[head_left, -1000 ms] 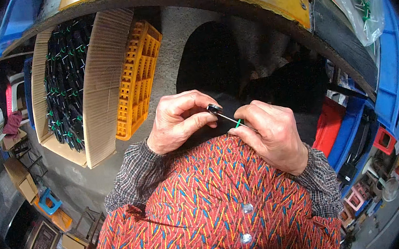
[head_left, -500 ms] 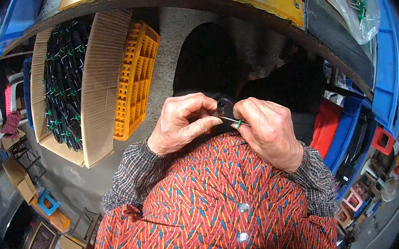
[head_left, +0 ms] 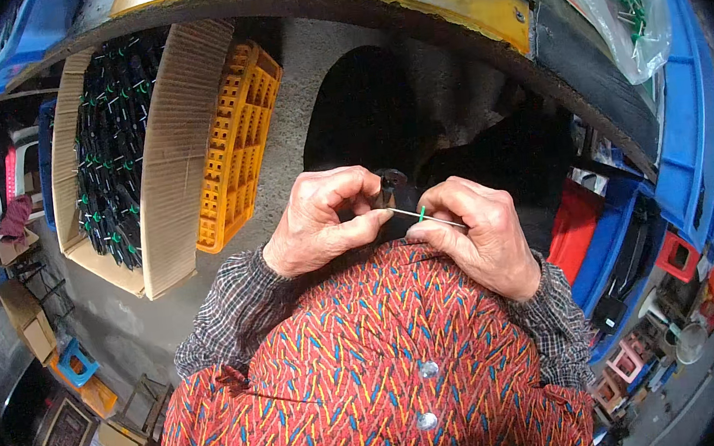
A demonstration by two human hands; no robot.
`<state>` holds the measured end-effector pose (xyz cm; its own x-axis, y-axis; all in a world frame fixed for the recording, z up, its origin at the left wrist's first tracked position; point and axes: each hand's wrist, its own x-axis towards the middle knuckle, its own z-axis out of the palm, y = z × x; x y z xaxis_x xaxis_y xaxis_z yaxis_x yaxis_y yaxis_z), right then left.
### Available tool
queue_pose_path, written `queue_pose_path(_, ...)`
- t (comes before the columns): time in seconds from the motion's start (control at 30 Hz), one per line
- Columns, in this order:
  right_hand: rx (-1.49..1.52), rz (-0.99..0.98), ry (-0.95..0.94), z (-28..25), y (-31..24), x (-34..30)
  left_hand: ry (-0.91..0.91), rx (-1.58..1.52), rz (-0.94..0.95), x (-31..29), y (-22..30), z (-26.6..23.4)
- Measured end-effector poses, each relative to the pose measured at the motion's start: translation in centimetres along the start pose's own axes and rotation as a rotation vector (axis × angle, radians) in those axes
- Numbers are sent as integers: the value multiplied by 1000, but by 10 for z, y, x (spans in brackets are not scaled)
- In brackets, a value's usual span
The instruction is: The person assembles small plastic housings by hand, inserting green pins into them.
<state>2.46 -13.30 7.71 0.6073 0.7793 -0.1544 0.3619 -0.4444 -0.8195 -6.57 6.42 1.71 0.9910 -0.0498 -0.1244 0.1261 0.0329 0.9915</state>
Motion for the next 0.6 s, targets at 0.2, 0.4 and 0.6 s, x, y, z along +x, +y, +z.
queue_pose_path(0.2,30,50,61,3,-6,0,-13,43,12,3,6,2)
queue_pose_path(0.4,22,73,103,11,0,1,12,145,31,6,9,5)
queue_pose_path(0.6,126,155,61,7,-1,0,14,124,11,6,10,6)
